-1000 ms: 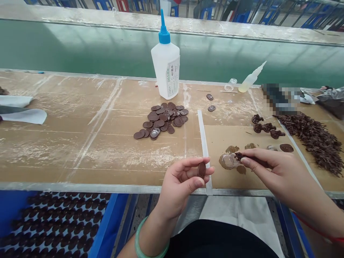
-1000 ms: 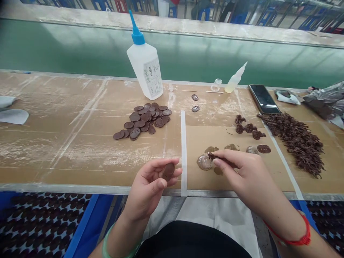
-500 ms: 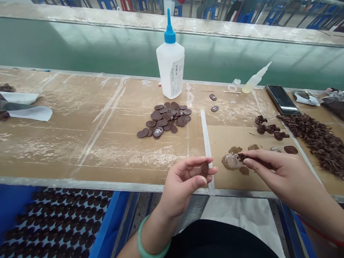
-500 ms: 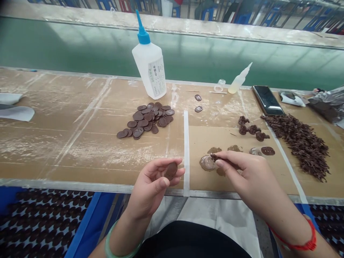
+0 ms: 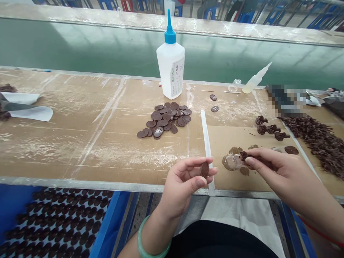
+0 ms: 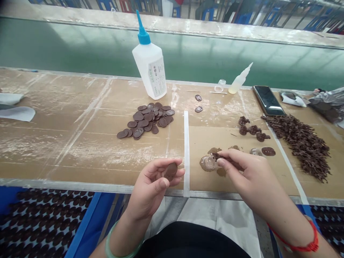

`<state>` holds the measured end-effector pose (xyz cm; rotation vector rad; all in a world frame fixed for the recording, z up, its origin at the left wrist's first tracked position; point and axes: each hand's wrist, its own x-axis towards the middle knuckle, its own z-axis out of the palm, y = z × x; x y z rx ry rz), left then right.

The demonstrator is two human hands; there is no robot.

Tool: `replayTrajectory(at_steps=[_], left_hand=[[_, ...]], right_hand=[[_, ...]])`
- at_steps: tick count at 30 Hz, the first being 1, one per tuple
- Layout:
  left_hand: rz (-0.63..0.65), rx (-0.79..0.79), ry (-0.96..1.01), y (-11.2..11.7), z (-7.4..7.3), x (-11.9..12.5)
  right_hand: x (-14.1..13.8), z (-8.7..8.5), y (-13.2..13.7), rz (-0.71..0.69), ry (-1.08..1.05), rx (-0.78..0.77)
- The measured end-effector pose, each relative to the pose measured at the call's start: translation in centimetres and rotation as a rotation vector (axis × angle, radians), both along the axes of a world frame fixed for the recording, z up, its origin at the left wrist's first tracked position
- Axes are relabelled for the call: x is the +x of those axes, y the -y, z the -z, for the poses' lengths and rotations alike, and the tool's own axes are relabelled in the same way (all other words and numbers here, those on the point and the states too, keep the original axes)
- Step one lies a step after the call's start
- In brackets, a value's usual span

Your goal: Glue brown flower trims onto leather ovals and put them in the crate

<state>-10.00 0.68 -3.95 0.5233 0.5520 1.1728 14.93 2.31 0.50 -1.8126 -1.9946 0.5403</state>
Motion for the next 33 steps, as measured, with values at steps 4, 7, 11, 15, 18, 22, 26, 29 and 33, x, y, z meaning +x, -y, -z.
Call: replayTrajectory(at_steps=[4,7,11,15,18,22,26,29,33], left_hand=[[-0.004,0.0,-0.008,0.1,0.1,0.0],[-0.011,-0.006,-0.011,0.1,0.1,0.0],[-0.017,-0.015,-0.027,0.1,0.1,0.0],[-0.018,-0.012,-0.031,0.1,0.0,0.0],[-0.025,-0.016,-0.055,0.1,0.0,0.0],[-0.026,-0.008,-0.059,0.1,0.0,0.0],[-0.027,0.0,-0.027,0.0,0.1,-0.1],[-0.025,0.013,-0.011,0.0,0.2,-0.1],[-0.028,0.04,-0.036,-0.2,0.3,-0.1]], right_hand=[[-0.1,0.1,-0.2,0.023,-0.016,-0.002],[-0.2,0.1,-0.3,0.046,-0.034,0.001],[-0.4,0.1,-0.4,0.052,-0.042,0.022],[-0.5,-0.1,-0.5,0.046,-0.043,0.052],[-0.4,0.0,-0.5,0.048,-0.047,0.046],[-0.1,0.3,-0.5,0.094,-0.09,-0.031],[0.1,0.3,-0.1,0.122,-0.155,-0.031],[0.0,0.2,0.4,0.132,-0.178,0.028],[-0.1,0.5,1.0,0.156,-0.214,0.049]])
